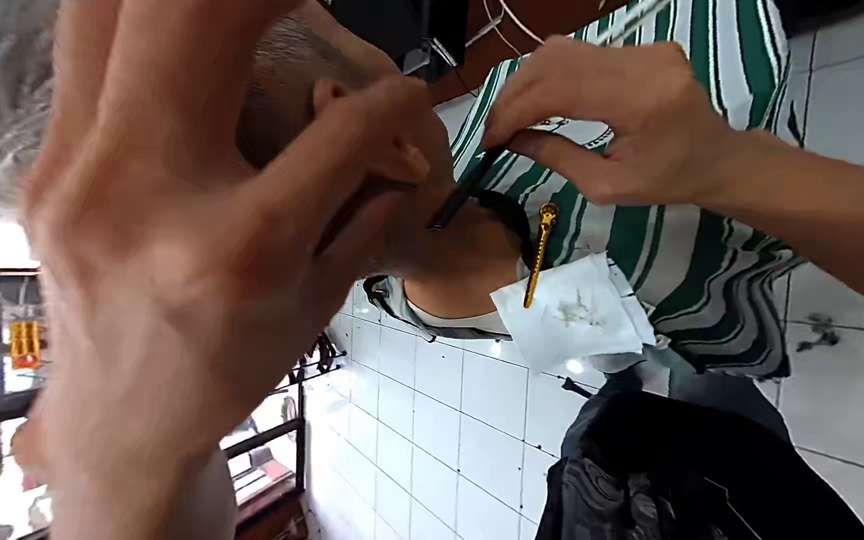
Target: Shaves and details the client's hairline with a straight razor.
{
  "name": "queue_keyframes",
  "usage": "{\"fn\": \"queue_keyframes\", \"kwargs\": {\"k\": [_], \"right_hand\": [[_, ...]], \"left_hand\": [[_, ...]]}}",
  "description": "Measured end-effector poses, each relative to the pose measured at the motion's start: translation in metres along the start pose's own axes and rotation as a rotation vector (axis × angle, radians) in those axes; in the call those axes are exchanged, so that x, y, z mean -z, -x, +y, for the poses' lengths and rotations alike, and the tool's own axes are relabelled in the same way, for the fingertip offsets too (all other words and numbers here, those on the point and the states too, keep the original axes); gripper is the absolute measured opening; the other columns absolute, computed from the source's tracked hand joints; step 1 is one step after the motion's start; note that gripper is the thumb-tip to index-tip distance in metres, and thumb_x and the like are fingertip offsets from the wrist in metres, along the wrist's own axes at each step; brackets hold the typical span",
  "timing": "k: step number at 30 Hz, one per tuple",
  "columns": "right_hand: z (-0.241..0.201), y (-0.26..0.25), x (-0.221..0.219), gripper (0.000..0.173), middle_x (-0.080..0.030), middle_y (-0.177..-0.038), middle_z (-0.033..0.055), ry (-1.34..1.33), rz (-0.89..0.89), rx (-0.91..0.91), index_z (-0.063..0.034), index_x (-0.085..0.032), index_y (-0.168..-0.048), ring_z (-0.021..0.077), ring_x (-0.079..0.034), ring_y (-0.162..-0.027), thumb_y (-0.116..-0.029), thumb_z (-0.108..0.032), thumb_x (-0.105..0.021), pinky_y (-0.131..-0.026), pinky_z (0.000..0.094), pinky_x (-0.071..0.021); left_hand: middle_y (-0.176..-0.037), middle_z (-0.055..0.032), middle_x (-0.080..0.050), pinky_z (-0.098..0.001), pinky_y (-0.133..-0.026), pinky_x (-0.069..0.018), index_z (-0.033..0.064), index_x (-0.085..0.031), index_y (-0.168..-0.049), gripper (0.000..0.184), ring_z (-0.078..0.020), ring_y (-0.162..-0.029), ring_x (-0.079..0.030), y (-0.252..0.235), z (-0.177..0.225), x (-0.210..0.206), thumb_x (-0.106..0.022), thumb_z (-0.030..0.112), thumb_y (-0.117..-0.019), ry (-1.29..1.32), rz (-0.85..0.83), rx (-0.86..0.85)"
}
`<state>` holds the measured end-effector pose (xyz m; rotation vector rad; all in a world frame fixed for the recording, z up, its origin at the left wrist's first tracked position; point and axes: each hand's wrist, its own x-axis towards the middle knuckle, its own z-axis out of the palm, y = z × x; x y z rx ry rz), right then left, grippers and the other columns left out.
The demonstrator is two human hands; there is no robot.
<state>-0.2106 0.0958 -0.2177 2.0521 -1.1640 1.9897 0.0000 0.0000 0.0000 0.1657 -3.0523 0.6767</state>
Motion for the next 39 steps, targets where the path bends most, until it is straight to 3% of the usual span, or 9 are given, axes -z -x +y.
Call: {"fn": "queue_keyframes", "kwargs": {"k": [2,4,7,12,23,29,31,34,39], "right_hand": [[0.000,-0.003,-0.004,0.021,-0.072,-0.112,0.0137,0.020,0.012,-0.013,0.0041,-0.070,-0.113,0.0163,-0.069,-0.111,-0.1031,-0.003,-0.054,-0.097,0.0300,-0.0582],[0.000,-0.005,-0.006,0.021,-0.072,-0.112,0.0112,0.048,0.026,-0.018,0.0025,-0.070,-0.114,0.0139,-0.068,-0.110,-0.1037,-0.005,-0.054,-0.096,0.0288,-0.0578],[0.001,-0.008,-0.009,0.021,-0.073,-0.110,0.0084,0.092,0.064,-0.017,0.0012,-0.071,-0.113,0.0135,-0.068,-0.111,-0.1035,-0.008,-0.054,-0.099,0.0312,-0.0557],[0.001,-0.013,-0.012,0.022,-0.072,-0.108,0.0068,0.129,0.057,-0.059,-0.0022,-0.071,-0.113,0.0130,-0.067,-0.109,-0.1034,-0.013,-0.054,-0.096,0.0304,-0.0553],[0.012,-0.013,-0.020,0.024,-0.070,-0.107,0.0060,0.158,0.035,-0.108,-0.0042,-0.071,-0.114,0.0116,-0.066,-0.105,-0.1040,-0.017,-0.054,-0.091,0.0275,-0.0555],[0.010,-0.013,-0.020,0.023,-0.070,-0.106,0.0048,0.136,0.024,-0.080,-0.0041,-0.070,-0.115,0.0086,-0.066,-0.104,-0.1039,-0.013,-0.052,-0.090,0.0245,-0.0547],[0.008,-0.011,-0.020,0.023,-0.070,-0.104,0.0054,0.136,0.026,-0.060,-0.0030,-0.069,-0.114,0.0079,-0.066,-0.101,-0.1037,-0.012,-0.051,-0.087,0.0235,-0.0546],[0.007,-0.008,-0.019,0.023,-0.071,-0.106,0.0051,0.164,0.030,-0.062,-0.0035,-0.070,-0.115,0.0090,-0.066,-0.105,-0.1044,-0.012,-0.051,-0.091,0.0251,-0.0538],[0.014,-0.010,-0.018,0.024,-0.071,-0.105,0.0054,0.210,0.029,-0.098,-0.0051,-0.072,-0.114,0.0118,-0.066,-0.104,-0.1050,-0.017,-0.053,-0.090,0.0277,-0.0545]], "left_hand": [[-0.130,-0.0182,-0.064,-0.0601,-0.091,-0.0473,0.0224,-0.062,-0.141,0.050,-0.0362,-0.114,-0.063,-0.008,-0.010,0.001,-0.061,0.050,-0.0988,-0.043,-0.050,-0.004],[-0.124,-0.0187,-0.066,-0.0578,-0.093,-0.0492,0.0164,-0.065,-0.135,0.052,-0.0331,-0.114,-0.064,-0.011,-0.017,0.000,-0.065,0.050,-0.0958,-0.033,-0.059,0.014],[-0.118,-0.0127,-0.068,-0.0483,-0.089,-0.0527,0.0203,-0.068,-0.131,0.047,-0.0233,-0.107,-0.066,-0.010,-0.024,-0.003,-0.071,0.048,-0.0927,0.006,-0.035,0.059],[-0.120,-0.0071,-0.068,-0.0447,-0.090,-0.0531,0.0268,-0.065,-0.135,0.047,-0.0185,-0.107,-0.066,-0.011,-0.029,-0.005,-0.069,0.051,-0.0946,0.001,-0.037,0.051],[-0.114,-0.0081,-0.071,-0.0444,-0.094,-0.0541,0.0208,-0.072,-0.123,0.038,-0.0190,-0.107,-0.068,-0.029,-0.031,-0.012,-0.071,0.046,-0.0940,0.070,-0.033,0.073],[-0.123,-0.0091,-0.069,-0.0439,-0.100,-0.0516,0.0206,-0.069,-0.129,0.046,-0.0197,-0.115,-0.065,-0.025,-0.030,-0.009,-0.073,0.046,-0.0915,0.077,-0.055,0.062],[-0.119,-0.0088,-0.069,-0.0445,-0.094,-0.0543,0.0210,-0.069,-0.128,0.046,-0.0188,-0.110,-0.067,-0.019,-0.029,-0.009,-0.074,0.047,-0.0910,0.054,-0.039,0.085],[-0.123,-0.0125,-0.068,-0.0474,-0.097,-0.0527,0.0193,-0.065,-0.135,0.053,-0.0224,-0.112,-0.066,-0.020,-0.030,-0.008,-0.073,0.048,-0.0910,0.038,-0.059,0.070],[-0.124,-0.0116,-0.068,-0.0448,-0.101,-0.0522,0.0166,-0.066,-0.133,0.053,-0.0214,-0.115,-0.065,-0.021,-0.029,-0.007,-0.076,0.044,-0.0889,0.091,-0.061,0.059]]}}
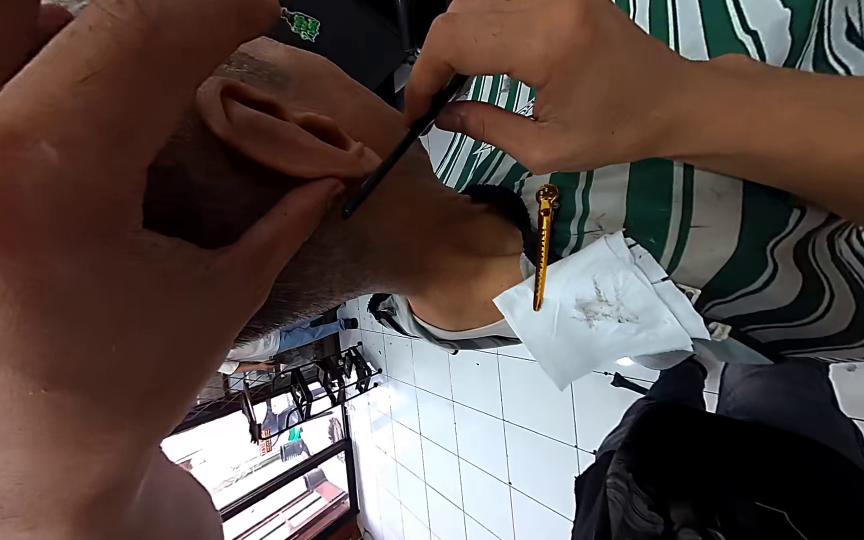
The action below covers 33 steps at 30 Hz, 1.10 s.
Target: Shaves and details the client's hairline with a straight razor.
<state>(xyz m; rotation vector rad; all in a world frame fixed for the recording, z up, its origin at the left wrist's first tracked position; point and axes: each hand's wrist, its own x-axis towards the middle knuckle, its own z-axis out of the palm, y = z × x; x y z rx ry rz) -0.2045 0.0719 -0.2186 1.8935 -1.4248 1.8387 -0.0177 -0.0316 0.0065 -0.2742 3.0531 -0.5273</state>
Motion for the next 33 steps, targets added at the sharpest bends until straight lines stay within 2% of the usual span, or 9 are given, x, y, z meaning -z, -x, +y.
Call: {"fn": "queue_keyframes", "kwargs": {"k": [3,8,13,17,19,22,27,31,33], "right_hand": [[0.002,-0.003,0.000,0.025,-0.070,-0.103,0.0046,-0.014,-0.021,-0.004,-0.0056,-0.072,-0.115,0.0106,-0.066,-0.102,-0.1050,-0.018,-0.053,-0.088,0.0261,-0.0547],[0.004,-0.004,-0.003,0.024,-0.070,-0.105,0.0033,-0.061,-0.028,0.052,-0.0057,-0.070,-0.117,0.0076,-0.065,-0.103,-0.1051,-0.015,-0.052,-0.089,0.0230,-0.0540],[0.005,-0.006,-0.005,0.026,-0.071,-0.105,0.0038,-0.062,-0.037,-0.003,-0.0053,-0.071,-0.116,0.0083,-0.067,-0.101,-0.1055,-0.019,-0.052,-0.088,0.0243,-0.0562],[0.005,-0.006,-0.006,0.024,-0.071,-0.108,0.0042,-0.098,-0.027,-0.013,-0.0047,-0.070,-0.117,0.0087,-0.069,-0.101,-0.1050,-0.018,-0.053,-0.088,0.0249,-0.0588],[0.005,-0.007,-0.007,0.024,-0.071,-0.109,0.0037,-0.095,-0.028,-0.008,-0.0050,-0.070,-0.117,0.0084,-0.069,-0.102,-0.1051,-0.018,-0.054,-0.089,0.0247,-0.0589],[0.006,-0.008,-0.009,0.023,-0.072,-0.108,0.0023,-0.094,-0.011,0.013,-0.0050,-0.070,-0.116,0.0070,-0.069,-0.101,-0.1051,-0.018,-0.054,-0.089,0.0239,-0.0598],[0.004,-0.008,-0.010,0.024,-0.072,-0.106,0.0025,-0.055,0.009,0.023,-0.0052,-0.071,-0.114,0.0070,-0.068,-0.097,-0.1058,-0.018,-0.053,-0.084,0.0233,-0.0572],[0.003,-0.009,-0.010,0.024,-0.071,-0.106,0.0029,-0.056,-0.007,0.015,-0.0050,-0.071,-0.115,0.0076,-0.068,-0.098,-0.1060,-0.017,-0.052,-0.085,0.0241,-0.0577],[0.003,-0.009,-0.010,0.024,-0.071,-0.107,0.0035,-0.063,-0.011,0.018,-0.0047,-0.070,-0.115,0.0080,-0.068,-0.099,-0.1059,-0.016,-0.052,-0.086,0.0245,-0.0578]], "left_hand": [[-0.123,-0.0122,-0.068,-0.0435,-0.100,-0.0539,0.0110,-0.066,-0.129,0.049,-0.0203,-0.114,-0.066,-0.001,0.003,0.001,-0.077,0.038,-0.0894,0.051,-0.013,0.008],[-0.122,-0.0139,-0.068,-0.0446,-0.100,-0.0538,0.0101,-0.069,-0.126,0.045,-0.0216,-0.114,-0.066,0.000,0.009,0.001,-0.076,0.036,-0.0901,0.038,-0.022,0.021],[-0.125,-0.0100,-0.069,-0.0423,-0.104,-0.0538,0.0108,-0.070,-0.125,0.040,-0.0214,-0.118,-0.066,-0.001,0.003,-0.004,-0.074,0.032,-0.0919,0.161,-0.058,0.031],[-0.124,-0.0081,-0.069,-0.0395,-0.102,-0.0545,0.0111,-0.070,-0.125,0.038,-0.0190,-0.117,-0.066,0.003,0.003,-0.006,-0.073,0.031,-0.0928,0.186,-0.056,0.082],[-0.127,-0.0108,-0.069,-0.0399,-0.105,-0.0535,0.0082,-0.068,-0.127,0.041,-0.0205,-0.120,-0.065,0.001,0.006,-0.004,-0.074,0.029,-0.0925,0.185,-0.060,0.093],[-0.125,-0.0148,-0.067,-0.0405,-0.104,-0.0523,0.0049,-0.068,-0.126,0.044,-0.0212,-0.119,-0.064,0.002,0.006,-0.004,-0.075,0.031,-0.0913,0.144,-0.040,0.088],[-0.125,-0.0149,-0.067,-0.0410,-0.105,-0.0522,0.0052,-0.067,-0.126,0.044,-0.0214,-0.119,-0.064,0.002,0.006,-0.002,-0.073,0.032,-0.0919,0.126,-0.063,0.077],[-0.121,-0.0084,-0.069,-0.0385,-0.096,-0.0554,0.0125,-0.070,-0.124,0.040,-0.0166,-0.112,-0.066,0.013,0.005,-0.004,-0.073,0.037,-0.0921,0.078,-0.018,0.124],[-0.120,-0.0074,-0.068,-0.0358,-0.092,-0.0550,0.0132,-0.068,-0.127,0.044,-0.0139,-0.110,-0.066,0.016,0.008,-0.005,-0.075,0.038,-0.0913,0.045,0.036,0.104]]}}
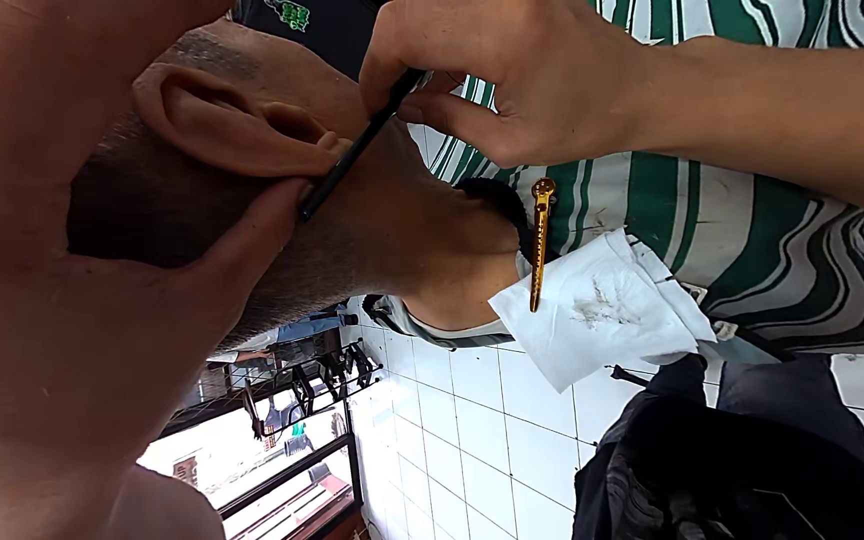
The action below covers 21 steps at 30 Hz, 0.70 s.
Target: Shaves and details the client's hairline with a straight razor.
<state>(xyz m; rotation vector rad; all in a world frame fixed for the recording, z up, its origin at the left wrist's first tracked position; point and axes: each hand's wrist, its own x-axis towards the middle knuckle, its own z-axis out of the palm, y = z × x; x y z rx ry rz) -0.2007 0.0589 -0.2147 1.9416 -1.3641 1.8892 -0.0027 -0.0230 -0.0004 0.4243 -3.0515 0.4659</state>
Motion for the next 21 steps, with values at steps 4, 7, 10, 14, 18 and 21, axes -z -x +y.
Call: {"fn": "queue_keyframes", "kwargs": {"k": [4,7,10,14,18,21], "right_hand": [[-0.001,0.000,0.000,0.025,-0.071,-0.107,0.0026,-0.001,-0.013,-0.017,-0.0059,-0.070,-0.117,0.0074,-0.068,-0.100,-0.1064,-0.017,-0.051,-0.087,0.0239,-0.0573],[-0.001,0.000,-0.001,0.025,-0.071,-0.105,0.0025,0.009,0.001,-0.009,-0.0059,-0.071,-0.115,0.0073,-0.067,-0.097,-0.1067,-0.018,-0.050,-0.084,0.0238,-0.0561],[0.001,0.001,0.000,0.024,-0.072,-0.105,0.0019,0.004,-0.004,0.007,-0.0060,-0.071,-0.114,0.0062,-0.068,-0.097,-0.1061,-0.018,-0.052,-0.084,0.0233,-0.0573],[-0.001,0.000,0.001,0.023,-0.071,-0.103,0.0026,0.007,0.017,0.001,-0.0060,-0.072,-0.113,0.0067,-0.067,-0.094,-0.1053,-0.017,-0.053,-0.081,0.0222,-0.0561],[0.000,0.000,-0.001,0.024,-0.071,-0.105,0.0022,0.005,0.008,0.016,-0.0061,-0.071,-0.114,0.0067,-0.067,-0.098,-0.1060,-0.017,-0.052,-0.084,0.0227,-0.0569],[-0.001,0.001,-0.001,0.024,-0.071,-0.104,0.0025,0.002,-0.002,0.015,-0.0053,-0.071,-0.113,0.0070,-0.068,-0.098,-0.1059,-0.017,-0.052,-0.085,0.0228,-0.0575]], "left_hand": [[-0.124,-0.0084,-0.068,-0.0352,-0.098,-0.0534,0.0111,-0.067,-0.129,0.046,-0.0150,-0.116,-0.064,-0.004,-0.003,0.001,-0.075,0.036,-0.0909,0.032,-0.008,-0.058],[-0.130,-0.0021,-0.065,-0.0304,-0.102,-0.0515,0.0175,-0.063,-0.137,0.054,-0.0092,-0.120,-0.061,-0.009,-0.007,0.005,-0.076,0.040,-0.0902,0.028,-0.037,-0.090],[-0.117,-0.0057,-0.070,-0.0315,-0.093,-0.0574,0.0098,-0.070,-0.123,0.041,-0.0116,-0.108,-0.068,-0.003,0.005,-0.001,-0.076,0.034,-0.0901,0.108,-0.017,0.078],[-0.117,-0.0061,-0.070,-0.0321,-0.094,-0.0568,0.0082,-0.069,-0.123,0.038,-0.0129,-0.109,-0.067,-0.004,-0.001,-0.003,-0.074,0.030,-0.0924,0.169,-0.039,0.087],[-0.121,-0.0083,-0.070,-0.0359,-0.099,-0.0571,0.0061,-0.068,-0.126,0.039,-0.0173,-0.113,-0.067,-0.004,-0.006,-0.005,-0.074,0.027,-0.0928,0.218,-0.041,0.057],[-0.124,0.0003,-0.065,-0.0281,-0.096,-0.0520,0.0156,-0.063,-0.134,0.049,-0.0066,-0.114,-0.062,0.003,-0.005,-0.002,-0.076,0.037,-0.0917,0.062,0.033,0.017]]}}
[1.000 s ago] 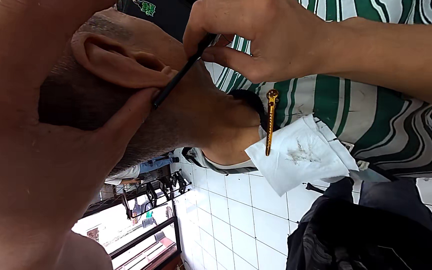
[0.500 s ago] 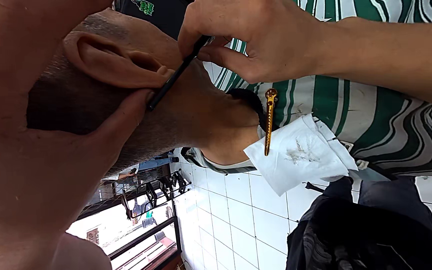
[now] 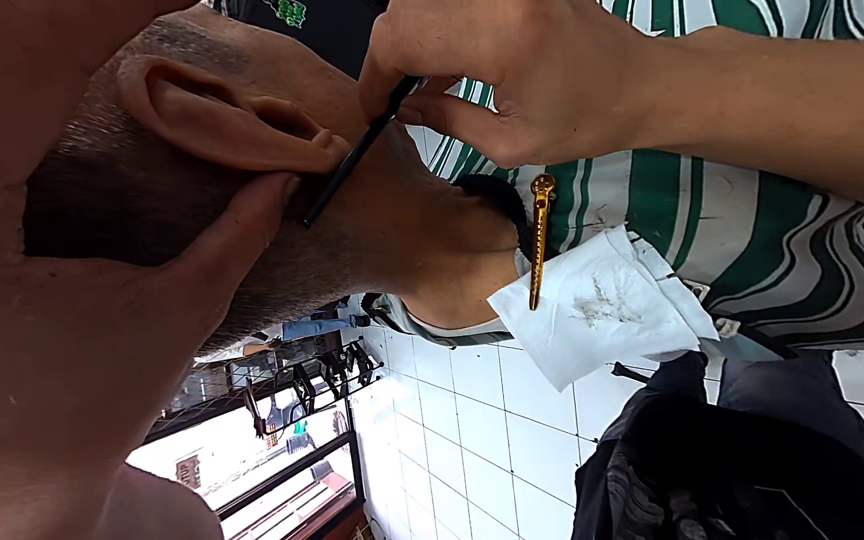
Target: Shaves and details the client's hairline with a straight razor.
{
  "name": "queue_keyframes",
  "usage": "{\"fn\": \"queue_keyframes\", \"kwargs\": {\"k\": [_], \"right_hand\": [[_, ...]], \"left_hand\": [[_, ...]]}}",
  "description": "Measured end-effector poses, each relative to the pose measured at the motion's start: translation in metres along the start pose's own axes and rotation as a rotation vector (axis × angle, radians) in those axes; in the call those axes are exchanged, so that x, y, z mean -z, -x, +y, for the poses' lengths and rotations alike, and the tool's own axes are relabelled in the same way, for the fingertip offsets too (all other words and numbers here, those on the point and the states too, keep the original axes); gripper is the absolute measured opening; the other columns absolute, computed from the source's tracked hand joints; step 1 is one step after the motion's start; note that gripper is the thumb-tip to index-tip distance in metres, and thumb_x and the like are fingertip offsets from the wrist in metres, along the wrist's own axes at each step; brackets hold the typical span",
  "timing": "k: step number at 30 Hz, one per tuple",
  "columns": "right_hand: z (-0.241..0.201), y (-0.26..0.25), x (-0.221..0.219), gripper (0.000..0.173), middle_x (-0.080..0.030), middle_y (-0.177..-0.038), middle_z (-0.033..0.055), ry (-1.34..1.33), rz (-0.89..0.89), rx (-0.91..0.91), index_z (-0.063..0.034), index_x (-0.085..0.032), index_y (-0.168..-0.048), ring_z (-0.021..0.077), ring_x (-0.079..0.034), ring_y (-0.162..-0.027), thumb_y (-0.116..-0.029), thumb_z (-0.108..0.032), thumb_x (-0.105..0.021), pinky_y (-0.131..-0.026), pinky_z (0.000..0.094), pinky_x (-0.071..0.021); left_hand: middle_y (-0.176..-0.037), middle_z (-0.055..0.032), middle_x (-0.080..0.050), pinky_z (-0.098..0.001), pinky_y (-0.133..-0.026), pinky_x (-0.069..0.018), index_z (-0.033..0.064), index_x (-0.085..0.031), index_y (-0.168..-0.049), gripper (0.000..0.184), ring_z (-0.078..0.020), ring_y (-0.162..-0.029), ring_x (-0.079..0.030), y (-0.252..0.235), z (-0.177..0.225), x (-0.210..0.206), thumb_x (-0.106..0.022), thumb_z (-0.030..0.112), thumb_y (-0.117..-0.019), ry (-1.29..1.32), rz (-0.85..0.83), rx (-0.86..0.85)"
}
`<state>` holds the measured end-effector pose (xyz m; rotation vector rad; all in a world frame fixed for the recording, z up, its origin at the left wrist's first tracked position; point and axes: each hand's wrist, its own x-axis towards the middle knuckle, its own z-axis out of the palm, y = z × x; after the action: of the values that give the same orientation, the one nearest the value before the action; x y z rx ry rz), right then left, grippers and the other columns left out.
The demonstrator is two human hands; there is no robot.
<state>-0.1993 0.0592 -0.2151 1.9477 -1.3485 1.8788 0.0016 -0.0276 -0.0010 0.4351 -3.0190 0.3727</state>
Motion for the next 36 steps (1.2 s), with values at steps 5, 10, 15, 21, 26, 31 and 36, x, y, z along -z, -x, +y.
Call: {"fn": "queue_keyframes", "kwargs": {"k": [5,10,15,21,26,31,36], "right_hand": [[-0.001,0.000,0.002,0.023,-0.072,-0.103,0.0024,0.018,0.025,-0.004,-0.0057,-0.072,-0.112,0.0068,-0.067,-0.094,-0.1051,-0.016,-0.053,-0.080,0.0223,-0.0565],[0.000,0.001,0.001,0.024,-0.071,-0.104,0.0026,0.013,0.007,-0.015,-0.0055,-0.071,-0.113,0.0069,-0.067,-0.095,-0.1057,-0.016,-0.051,-0.082,0.0228,-0.0564],[-0.001,0.001,0.002,0.025,-0.071,-0.104,0.0030,0.014,-0.010,-0.024,-0.0053,-0.071,-0.114,0.0069,-0.066,-0.095,-0.1064,-0.016,-0.050,-0.082,0.0222,-0.0549],[0.000,0.002,0.002,0.025,-0.071,-0.102,0.0024,0.038,0.001,-0.009,-0.0060,-0.072,-0.113,0.0067,-0.066,-0.094,-0.1062,-0.016,-0.051,-0.081,0.0222,-0.0551],[-0.002,0.001,0.001,0.024,-0.071,-0.100,0.0019,0.026,0.019,-0.026,-0.0062,-0.073,-0.111,0.0058,-0.066,-0.089,-0.1056,-0.015,-0.051,-0.075,0.0212,-0.0552],[-0.002,0.002,0.002,0.024,-0.071,-0.100,0.0021,0.049,0.004,0.006,-0.0061,-0.073,-0.112,0.0064,-0.066,-0.090,-0.1057,-0.014,-0.051,-0.077,0.0216,-0.0546],[0.000,0.002,0.003,0.025,-0.072,-0.102,0.0007,0.024,0.018,-0.033,-0.0082,-0.074,-0.114,0.0050,-0.066,-0.087,-0.1050,-0.016,-0.052,-0.073,0.0221,-0.0554]], "left_hand": [[-0.120,-0.0055,-0.070,-0.0324,-0.097,-0.0562,0.0091,-0.068,-0.127,0.042,-0.0128,-0.111,-0.067,-0.006,0.003,-0.002,-0.075,0.030,-0.0915,0.096,-0.043,0.049],[-0.122,-0.0073,-0.069,-0.0333,-0.099,-0.0549,0.0071,-0.067,-0.127,0.041,-0.0146,-0.114,-0.066,-0.008,0.006,-0.002,-0.074,0.028,-0.0927,0.111,-0.061,0.063],[-0.119,-0.0055,-0.070,-0.0311,-0.097,-0.0556,0.0081,-0.068,-0.125,0.038,-0.0124,-0.112,-0.067,-0.007,0.006,-0.001,-0.073,0.028,-0.0937,0.120,-0.069,0.086],[-0.122,-0.0047,-0.070,-0.0299,-0.098,-0.0564,0.0078,-0.067,-0.129,0.038,-0.0127,-0.114,-0.067,-0.003,0.001,-0.003,-0.073,0.024,-0.0947,0.182,-0.055,0.090],[-0.114,-0.0023,-0.071,-0.0253,-0.092,-0.0573,0.0076,-0.068,-0.125,0.039,-0.0076,-0.105,-0.069,-0.003,0.016,-0.003,-0.076,0.027,-0.0920,0.128,-0.015,0.150],[-0.116,-0.0013,-0.071,-0.0255,-0.094,-0.0563,0.0076,-0.067,-0.128,0.040,-0.0078,-0.108,-0.068,-0.002,0.009,-0.004,-0.075,0.026,-0.0933,0.174,-0.033,0.154],[-0.115,-0.0020,-0.070,-0.0245,-0.091,-0.0562,0.0061,-0.066,-0.127,0.041,-0.0065,-0.105,-0.068,-0.001,0.009,-0.006,-0.075,0.027,-0.0931,0.149,-0.027,0.166]]}}
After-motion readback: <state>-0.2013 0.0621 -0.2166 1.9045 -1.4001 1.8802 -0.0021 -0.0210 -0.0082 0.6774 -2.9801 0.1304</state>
